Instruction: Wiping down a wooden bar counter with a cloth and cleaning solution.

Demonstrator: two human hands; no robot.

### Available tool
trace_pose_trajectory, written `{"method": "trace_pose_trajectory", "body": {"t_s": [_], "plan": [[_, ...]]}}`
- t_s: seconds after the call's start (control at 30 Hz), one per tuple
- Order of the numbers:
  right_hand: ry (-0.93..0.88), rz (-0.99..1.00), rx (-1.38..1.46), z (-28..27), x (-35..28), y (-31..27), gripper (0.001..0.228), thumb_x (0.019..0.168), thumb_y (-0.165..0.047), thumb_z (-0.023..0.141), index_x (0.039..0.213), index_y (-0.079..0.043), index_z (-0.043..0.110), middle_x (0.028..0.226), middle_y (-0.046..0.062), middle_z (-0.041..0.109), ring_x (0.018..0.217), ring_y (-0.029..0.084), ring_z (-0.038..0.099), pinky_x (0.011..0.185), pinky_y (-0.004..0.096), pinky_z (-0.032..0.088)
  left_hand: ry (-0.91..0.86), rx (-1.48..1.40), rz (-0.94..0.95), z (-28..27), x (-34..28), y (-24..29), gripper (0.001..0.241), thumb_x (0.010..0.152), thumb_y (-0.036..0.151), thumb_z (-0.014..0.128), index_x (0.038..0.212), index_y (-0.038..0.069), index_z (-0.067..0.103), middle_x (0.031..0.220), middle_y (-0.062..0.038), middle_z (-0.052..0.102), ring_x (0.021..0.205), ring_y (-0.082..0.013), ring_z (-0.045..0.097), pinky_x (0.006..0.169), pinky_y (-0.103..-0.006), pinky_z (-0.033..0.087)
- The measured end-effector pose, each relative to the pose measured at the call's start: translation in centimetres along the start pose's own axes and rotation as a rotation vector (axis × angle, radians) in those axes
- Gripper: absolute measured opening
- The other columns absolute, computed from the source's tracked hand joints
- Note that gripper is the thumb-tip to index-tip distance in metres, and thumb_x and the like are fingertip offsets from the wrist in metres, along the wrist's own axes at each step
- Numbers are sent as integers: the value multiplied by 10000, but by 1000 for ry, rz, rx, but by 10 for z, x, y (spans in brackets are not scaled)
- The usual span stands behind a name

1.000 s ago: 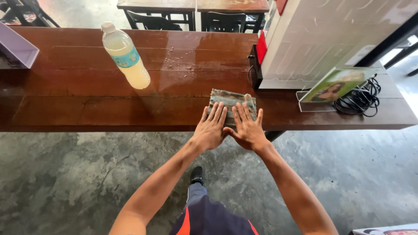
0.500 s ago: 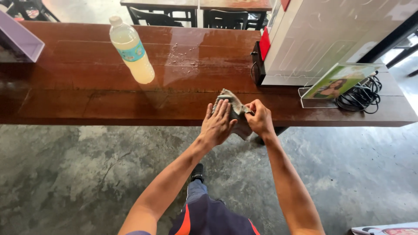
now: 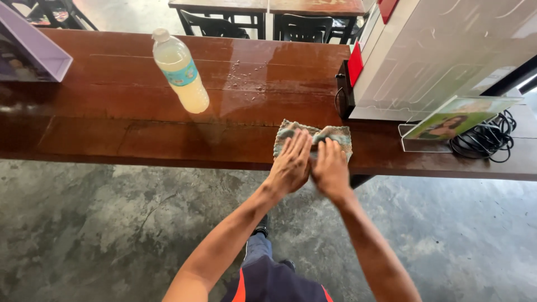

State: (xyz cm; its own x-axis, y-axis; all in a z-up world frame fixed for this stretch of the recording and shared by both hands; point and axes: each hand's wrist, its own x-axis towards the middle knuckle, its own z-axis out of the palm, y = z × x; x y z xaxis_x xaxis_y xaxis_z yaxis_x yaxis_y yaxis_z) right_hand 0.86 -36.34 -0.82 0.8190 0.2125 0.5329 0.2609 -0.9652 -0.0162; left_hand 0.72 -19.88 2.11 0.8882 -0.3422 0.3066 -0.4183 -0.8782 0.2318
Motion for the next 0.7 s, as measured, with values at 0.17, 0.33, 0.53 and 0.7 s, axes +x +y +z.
{"method": "trace_pose_trajectory", "body": {"t_s": [0.17, 0.33, 0.53, 0.7], "plan": [[-190, -17, 13, 31, 30, 5, 651, 1041, -431, 435, 1550, -28, 389, 1618, 220, 360, 1512, 390, 296, 1210, 582, 213, 35, -199, 75, 12, 24, -30, 623, 967, 224, 454, 1520, -59, 401, 1636, -217, 360, 1549, -334, 293, 1262, -468, 230], [-236, -38, 38, 69, 76, 19, 672, 1039, -452, 419, 1586, -66, 363, 1658, 173, 318, 1539, 357, 258, 1226, 573, 177, 81, -168, -1, 36, 68, -56, 634, 983, 274, 458, 1529, -44, 409, 1639, -212, 349, 1541, -333, 295, 1252, -468, 227], [-307, 35, 106, 108, 139, 28, 670, 1053, -466, 391, 1610, -101, 327, 1690, 139, 258, 1561, 341, 205, 1237, 568, 133, 61, -97, -19, 52, 135, -97, 677, 970, 327, 462, 1537, -36, 396, 1653, -201, 321, 1550, -319, 262, 1255, -470, 199], [-287, 130, 109, 152, 194, 39, 665, 1042, -452, 391, 1622, -135, 315, 1692, 126, 248, 1562, 337, 190, 1238, 576, 121, 42, -45, 15, 78, 202, -135, 711, 969, 365, 451, 1562, -16, 358, 1667, -172, 300, 1566, -293, 236, 1269, -471, 161]]}}
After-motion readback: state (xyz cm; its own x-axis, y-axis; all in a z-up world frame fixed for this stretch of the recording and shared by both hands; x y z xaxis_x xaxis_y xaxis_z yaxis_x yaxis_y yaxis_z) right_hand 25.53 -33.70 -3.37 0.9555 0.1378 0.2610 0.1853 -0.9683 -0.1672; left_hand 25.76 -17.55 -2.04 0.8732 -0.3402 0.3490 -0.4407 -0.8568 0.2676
